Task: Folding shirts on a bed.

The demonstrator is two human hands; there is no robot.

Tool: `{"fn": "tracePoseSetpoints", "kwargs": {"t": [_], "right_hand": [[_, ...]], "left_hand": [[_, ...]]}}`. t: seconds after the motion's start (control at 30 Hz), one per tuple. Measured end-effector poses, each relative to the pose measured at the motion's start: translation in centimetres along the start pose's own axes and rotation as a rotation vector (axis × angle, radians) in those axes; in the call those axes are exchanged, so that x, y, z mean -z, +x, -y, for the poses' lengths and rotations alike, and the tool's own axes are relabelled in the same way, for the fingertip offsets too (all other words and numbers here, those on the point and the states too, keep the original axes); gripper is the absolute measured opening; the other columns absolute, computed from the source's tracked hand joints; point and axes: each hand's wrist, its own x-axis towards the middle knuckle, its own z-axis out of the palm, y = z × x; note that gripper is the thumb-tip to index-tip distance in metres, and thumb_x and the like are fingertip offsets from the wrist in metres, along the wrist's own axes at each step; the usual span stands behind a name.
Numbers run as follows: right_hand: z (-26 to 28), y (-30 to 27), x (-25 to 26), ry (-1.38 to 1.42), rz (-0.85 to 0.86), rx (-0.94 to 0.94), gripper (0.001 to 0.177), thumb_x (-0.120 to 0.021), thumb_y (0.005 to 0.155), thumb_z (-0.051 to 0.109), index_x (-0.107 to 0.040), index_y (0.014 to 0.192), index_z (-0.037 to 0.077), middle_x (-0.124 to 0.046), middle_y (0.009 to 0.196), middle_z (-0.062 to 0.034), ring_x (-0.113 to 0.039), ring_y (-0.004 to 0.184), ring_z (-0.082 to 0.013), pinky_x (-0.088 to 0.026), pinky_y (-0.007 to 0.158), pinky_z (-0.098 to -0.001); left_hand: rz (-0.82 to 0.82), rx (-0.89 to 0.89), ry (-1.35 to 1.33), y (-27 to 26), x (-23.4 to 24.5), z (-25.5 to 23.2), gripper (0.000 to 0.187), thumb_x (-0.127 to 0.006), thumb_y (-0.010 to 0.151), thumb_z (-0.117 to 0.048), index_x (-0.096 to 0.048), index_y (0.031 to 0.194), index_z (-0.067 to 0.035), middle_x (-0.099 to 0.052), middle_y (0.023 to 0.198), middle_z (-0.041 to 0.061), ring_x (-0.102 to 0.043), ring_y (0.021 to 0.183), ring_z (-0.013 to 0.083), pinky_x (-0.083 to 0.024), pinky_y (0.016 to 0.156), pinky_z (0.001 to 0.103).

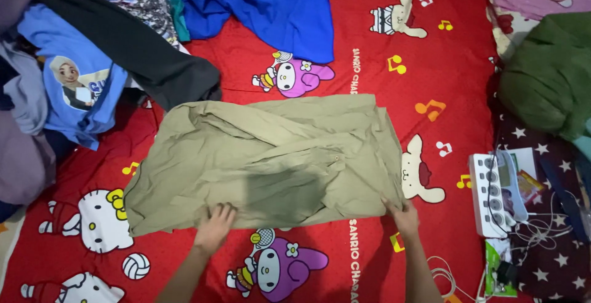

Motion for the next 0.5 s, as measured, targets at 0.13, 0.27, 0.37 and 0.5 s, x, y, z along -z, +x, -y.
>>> {"fn": "tracePoseSetpoints", "kwargs": {"t": [0.13, 0.27, 0.37, 0.5], "right_hand": [[-0.7, -0.2, 0.8, 0.194, 0.078, -0.093, 0.057, -0.071, 0.092, 0.026, -0.058, 0.131, -0.013, -0.067, 0.116, -0.0278, -0.066, 0.098, -0.0331, -0.057, 0.086, -0.0389], [-1.8, 2.6, 2.7, -0.244, 0.053, 0.273, 0.039, -0.066, 0.097, 0.037, -0.063, 0.105, -0.001, -0.058, 0.082, -0.0099, -0.052, 0.073, -0.0216, -0.046, 0.066, -0.0348], [2.8, 1.6, 4.0, -0.325, 0.019, 0.242, 0.047, -0.074, 0.090, 0.040, -0.072, 0.108, -0.003, -0.068, 0.079, -0.0138, -0.058, 0.068, -0.0233, -0.049, 0.065, -0.0355], [2.2, 2.8, 5.3, -0.271, -0.064, 0.225, 0.052, -0.088, 0.076, 0.037, -0.072, 0.094, -0.010, -0.062, 0.066, -0.0135, -0.048, 0.055, -0.0207, -0.044, 0.053, -0.0357]], "left_hand": [[-0.249, 0.184, 0.193, 0.8, -4.5, 1.1, 0.076, -0.068, 0.081, -0.010, -0.028, 0.146, -0.012, -0.035, 0.154, 0.017, -0.041, 0.139, 0.0403, -0.039, 0.109, 0.064], [-0.759, 0.180, 0.375, 0.6, -5.7, 2.7, 0.039, -0.062, 0.083, -0.017, -0.054, 0.120, -0.010, -0.062, 0.124, 0.017, -0.065, 0.112, 0.0335, -0.060, 0.078, 0.040], [-0.616, 0.054, 0.283, 0.8, -6.6, 3.9, 0.042, -0.059, 0.084, -0.021, -0.050, 0.123, -0.010, -0.055, 0.136, 0.020, -0.053, 0.130, 0.0420, -0.053, 0.096, 0.047], [0.105, 0.028, 0.167, -0.6, -4.8, 3.3, 0.076, -0.063, 0.090, -0.002, -0.020, 0.152, -0.008, -0.012, 0.167, 0.026, -0.008, 0.155, 0.0452, -0.018, 0.128, 0.056]]}}
